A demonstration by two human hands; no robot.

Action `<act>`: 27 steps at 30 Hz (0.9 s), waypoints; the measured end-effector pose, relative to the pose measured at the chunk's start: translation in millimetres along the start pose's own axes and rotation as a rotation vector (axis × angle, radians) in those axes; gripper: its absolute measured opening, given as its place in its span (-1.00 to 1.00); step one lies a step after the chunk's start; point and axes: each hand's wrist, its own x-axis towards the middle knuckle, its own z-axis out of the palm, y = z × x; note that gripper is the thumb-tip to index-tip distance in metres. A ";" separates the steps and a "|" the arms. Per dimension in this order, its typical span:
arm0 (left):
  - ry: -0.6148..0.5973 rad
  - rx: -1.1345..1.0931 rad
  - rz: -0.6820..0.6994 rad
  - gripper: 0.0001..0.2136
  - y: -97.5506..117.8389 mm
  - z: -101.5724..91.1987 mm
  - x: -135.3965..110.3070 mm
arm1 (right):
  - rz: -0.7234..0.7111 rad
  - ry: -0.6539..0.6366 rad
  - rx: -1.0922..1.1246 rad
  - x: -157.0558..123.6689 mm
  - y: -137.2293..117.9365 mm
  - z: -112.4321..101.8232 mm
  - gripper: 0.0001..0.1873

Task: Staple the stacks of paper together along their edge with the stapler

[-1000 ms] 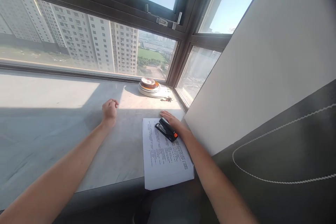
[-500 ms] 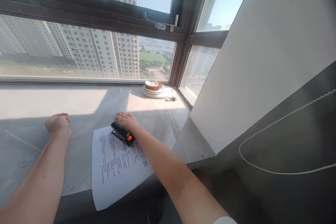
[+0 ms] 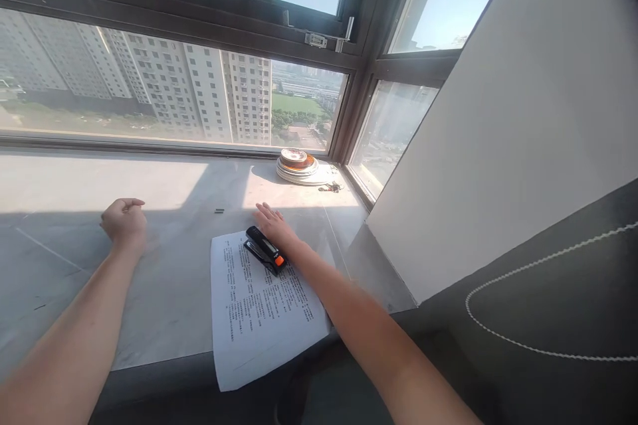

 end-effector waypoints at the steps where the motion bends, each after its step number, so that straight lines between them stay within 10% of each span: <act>1: -0.015 -0.024 -0.007 -0.76 6.7 3.4 -5.7 | 0.034 0.018 -0.004 -7.2 13.8 -8.9 -0.45; 13: -0.731 -0.401 0.376 -0.74 131.7 95.4 -185.4 | 0.214 0.193 0.104 -16.2 67.6 -27.9 -0.53; 21: -0.900 -0.297 0.686 -0.50 124.1 106.2 -194.7 | 0.314 0.477 0.306 -39.1 70.6 -64.8 -0.61; 27: -0.895 -0.320 0.666 -0.59 127.4 110.3 -197.3 | 0.022 0.290 0.353 -96.9 43.0 -65.3 -0.54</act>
